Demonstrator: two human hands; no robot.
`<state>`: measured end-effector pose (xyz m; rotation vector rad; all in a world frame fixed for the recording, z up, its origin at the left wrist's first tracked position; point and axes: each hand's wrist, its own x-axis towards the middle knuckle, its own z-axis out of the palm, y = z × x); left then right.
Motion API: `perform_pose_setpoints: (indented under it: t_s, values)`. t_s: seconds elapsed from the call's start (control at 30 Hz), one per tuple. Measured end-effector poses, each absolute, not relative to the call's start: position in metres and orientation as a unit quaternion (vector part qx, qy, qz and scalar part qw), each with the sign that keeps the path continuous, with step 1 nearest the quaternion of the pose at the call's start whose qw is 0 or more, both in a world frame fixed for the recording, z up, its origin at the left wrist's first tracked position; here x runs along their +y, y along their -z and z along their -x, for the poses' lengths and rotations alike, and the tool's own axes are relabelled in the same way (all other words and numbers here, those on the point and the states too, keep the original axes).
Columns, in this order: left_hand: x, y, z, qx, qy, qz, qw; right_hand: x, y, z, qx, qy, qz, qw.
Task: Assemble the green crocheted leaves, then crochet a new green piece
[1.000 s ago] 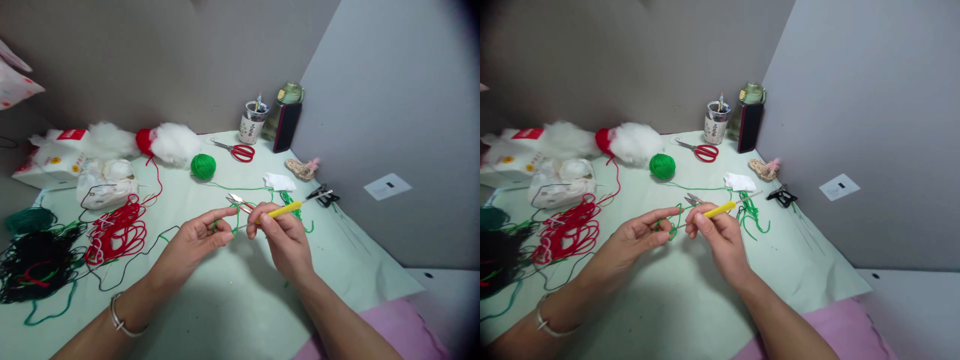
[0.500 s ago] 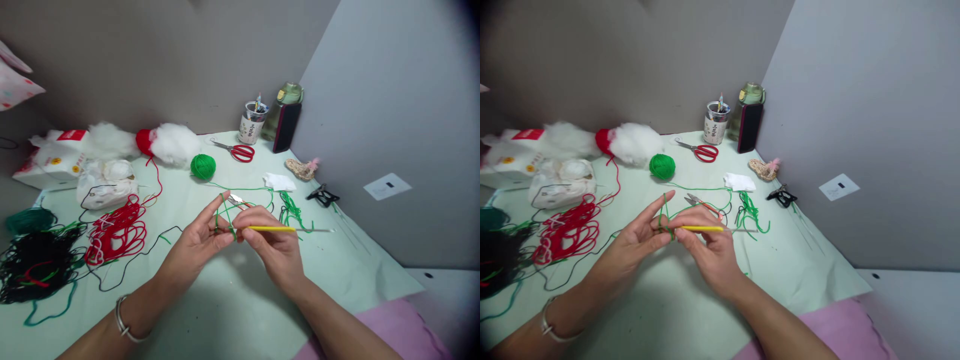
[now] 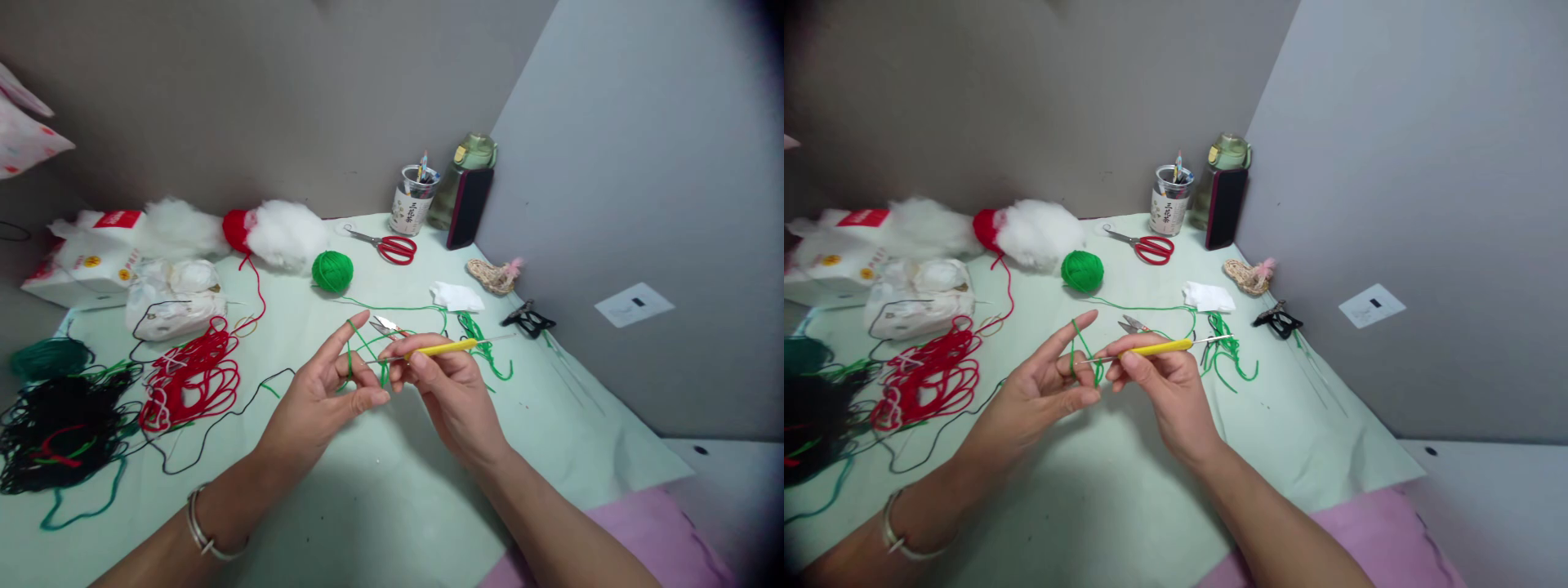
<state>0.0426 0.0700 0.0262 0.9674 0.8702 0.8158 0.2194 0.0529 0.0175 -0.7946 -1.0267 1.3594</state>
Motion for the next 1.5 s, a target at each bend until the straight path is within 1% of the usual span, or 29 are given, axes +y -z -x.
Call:
perform_pose_setpoints:
  t_s: [0.13,0.23,0.33,0.43,0.57,0.7,0.77,0.8,0.83,0.93,1.0,1.13,1.23,1.3,1.33,1.4,1.43,1.47,1.5]
  values:
    - [0.072,-0.025,-0.041,0.395,-0.351,-0.47,0.706,0.052,-0.018,-0.221,-0.446,-0.576,0.348,0.59]
    - [0.073,-0.023,-0.04,0.385,-0.383,-0.464,0.7,0.051,-0.016,-0.222,-0.465,-0.559,0.351,0.59]
    - [0.072,-0.021,-0.042,0.373,-0.416,-0.438,0.704,0.049,-0.014,-0.221,-0.5,-0.517,0.362,0.593]
    - [0.069,-0.019,-0.045,0.361,-0.424,-0.413,0.72,0.046,-0.016,-0.217,-0.544,-0.46,0.374,0.594]
    - [0.065,-0.02,-0.048,0.392,-0.446,-0.375,0.712,0.042,-0.019,-0.213,-0.634,-0.331,0.381,0.586]
    - [0.061,-0.023,-0.05,0.373,-0.446,-0.34,0.739,0.036,-0.015,-0.214,-0.75,-0.099,0.395,0.521]
    - [0.061,-0.027,-0.05,0.353,-0.421,-0.322,0.771,0.033,-0.013,-0.215,-0.77,-0.036,0.396,0.499]
    - [0.061,-0.028,-0.05,0.345,-0.407,-0.31,0.787,0.032,-0.013,-0.215,-0.767,-0.046,0.396,0.503]
    - [0.062,-0.03,-0.05,0.337,-0.395,-0.297,0.802,0.032,-0.013,-0.216,-0.756,-0.083,0.397,0.514]
    - [0.064,-0.035,-0.048,0.323,-0.379,-0.27,0.824,0.035,-0.016,-0.217,-0.684,-0.244,0.403,0.557]
    - [0.067,-0.036,-0.047,0.321,-0.38,-0.27,0.825,0.039,-0.019,-0.219,-0.627,-0.326,0.398,0.585]
    - [0.07,-0.035,-0.043,0.319,-0.398,-0.278,0.814,0.047,-0.023,-0.224,-0.521,-0.437,0.369,0.633]
    - [0.068,-0.032,-0.043,0.33,-0.408,-0.295,0.799,0.049,-0.024,-0.224,-0.481,-0.49,0.365,0.628]
    - [0.065,-0.029,-0.047,0.356,-0.424,-0.319,0.77,0.046,-0.022,-0.221,-0.522,-0.457,0.385,0.609]
    - [0.063,-0.028,-0.049,0.368,-0.436,-0.331,0.752,0.043,-0.021,-0.219,-0.566,-0.406,0.402,0.594]
    - [0.059,-0.026,-0.053,0.38,-0.455,-0.341,0.73,0.038,-0.019,-0.214,-0.664,-0.259,0.429,0.554]
    - [0.058,-0.025,-0.054,0.377,-0.451,-0.337,0.735,0.036,-0.018,-0.213,-0.697,-0.192,0.436,0.537]
    - [0.057,-0.026,-0.055,0.372,-0.437,-0.328,0.751,0.035,-0.018,-0.213,-0.713,-0.15,0.436,0.529]
    - [0.058,-0.027,-0.055,0.364,-0.418,-0.316,0.77,0.034,-0.019,-0.213,-0.715,-0.141,0.433,0.531]
